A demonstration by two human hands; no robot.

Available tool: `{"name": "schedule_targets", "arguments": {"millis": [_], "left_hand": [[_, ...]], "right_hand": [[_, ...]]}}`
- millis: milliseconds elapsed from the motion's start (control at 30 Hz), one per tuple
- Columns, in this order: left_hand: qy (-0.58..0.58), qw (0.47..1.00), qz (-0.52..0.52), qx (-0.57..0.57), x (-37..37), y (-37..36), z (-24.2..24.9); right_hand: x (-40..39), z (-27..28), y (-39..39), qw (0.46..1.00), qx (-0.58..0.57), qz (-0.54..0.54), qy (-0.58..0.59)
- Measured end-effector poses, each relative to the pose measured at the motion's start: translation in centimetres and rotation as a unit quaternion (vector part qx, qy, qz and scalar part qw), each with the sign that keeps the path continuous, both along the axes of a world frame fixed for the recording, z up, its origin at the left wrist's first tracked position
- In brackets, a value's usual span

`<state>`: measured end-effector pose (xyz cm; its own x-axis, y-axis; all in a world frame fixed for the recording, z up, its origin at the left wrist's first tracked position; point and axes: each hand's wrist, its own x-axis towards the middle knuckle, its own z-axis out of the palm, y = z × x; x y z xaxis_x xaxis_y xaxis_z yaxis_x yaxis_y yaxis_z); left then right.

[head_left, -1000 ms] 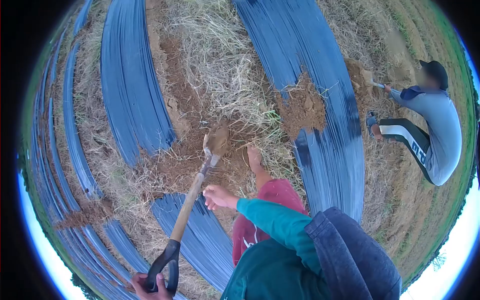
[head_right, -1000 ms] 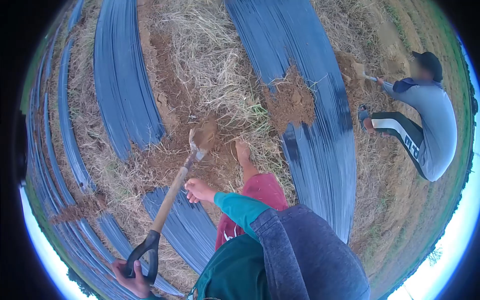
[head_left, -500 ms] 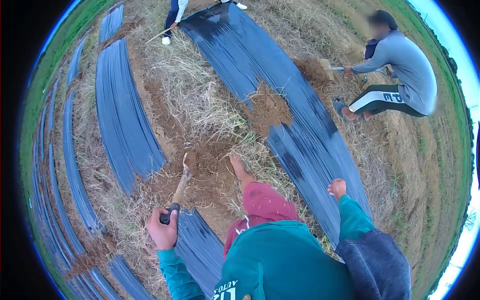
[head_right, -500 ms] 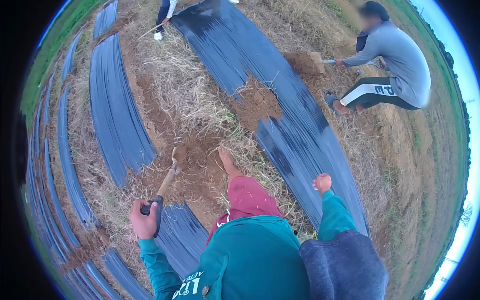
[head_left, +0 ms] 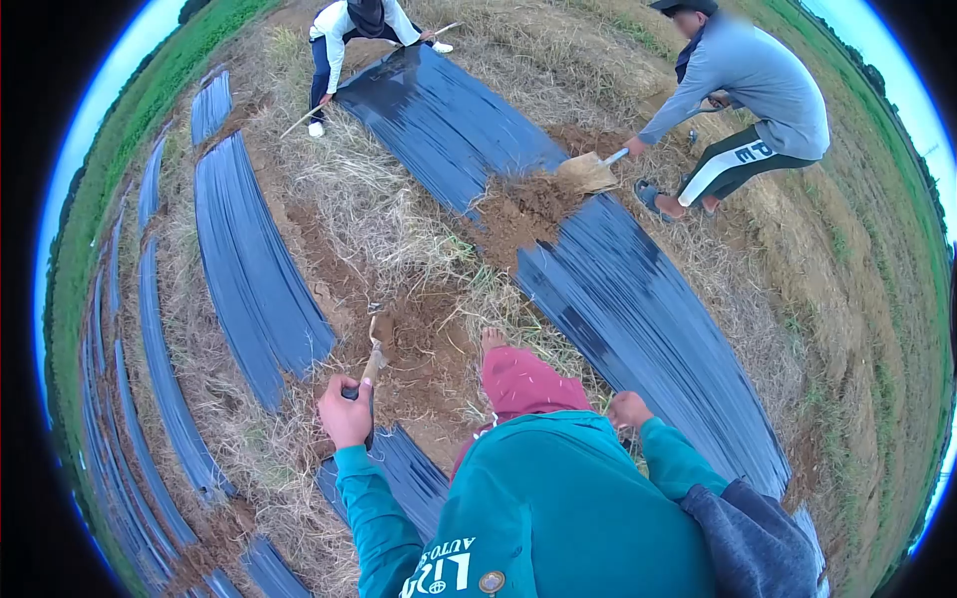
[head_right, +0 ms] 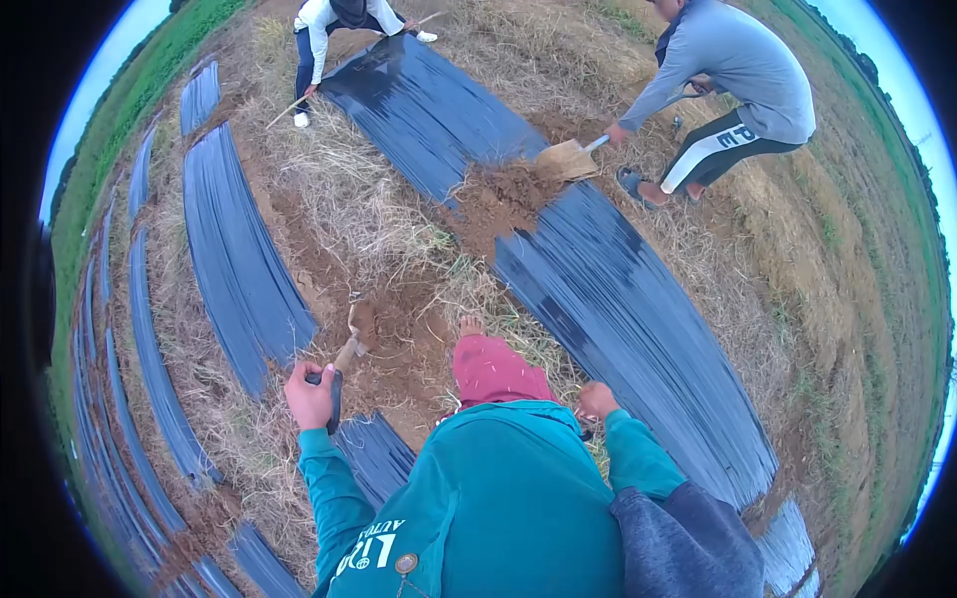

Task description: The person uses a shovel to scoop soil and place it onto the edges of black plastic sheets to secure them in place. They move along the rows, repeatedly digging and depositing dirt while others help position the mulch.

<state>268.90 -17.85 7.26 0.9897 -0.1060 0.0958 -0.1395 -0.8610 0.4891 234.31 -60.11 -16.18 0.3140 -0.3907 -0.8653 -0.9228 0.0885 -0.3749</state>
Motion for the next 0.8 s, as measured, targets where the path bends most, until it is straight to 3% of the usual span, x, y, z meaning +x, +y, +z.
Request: {"name": "schedule_targets", "arguments": {"millis": [67,133,233,367,467,567,800], "left_hand": [[-0.014,0.999,0.000,0.036,-1.0,0.1,-0.6],[-0.020,1.000,0.005,0.021,-1.7,0.3,-0.3],[-0.045,0.998,0.009,0.033,-1.6,0.4,-0.2],[-0.035,0.999,0.032,0.007,-0.6,-0.3,0.3],[-0.025,0.999,0.019,-0.009,1.4,-1.2,0.2],[0.010,1.000,0.012,-0.014,4.6,-3.1,1.3],[0.015,0.999,-0.013,0.025,14.2,-11.0,2.5]], "right_hand": [[1.9,-0.2,-2.8,0.988,-0.012,-0.132,-0.082],[4.0,1.8,-5.2,0.973,-0.018,-0.197,-0.120],[6.6,5.3,-6.0,0.964,-0.040,-0.212,-0.153],[7.0,1.9,-5.1,0.979,-0.039,-0.178,-0.087],[7.1,-1.3,-3.8,0.996,-0.043,-0.078,0.004],[8.4,-2.7,-3.4,0.999,0.013,-0.028,0.008],[13.6,-3.2,-7.5,0.968,0.030,-0.230,-0.091]]}}
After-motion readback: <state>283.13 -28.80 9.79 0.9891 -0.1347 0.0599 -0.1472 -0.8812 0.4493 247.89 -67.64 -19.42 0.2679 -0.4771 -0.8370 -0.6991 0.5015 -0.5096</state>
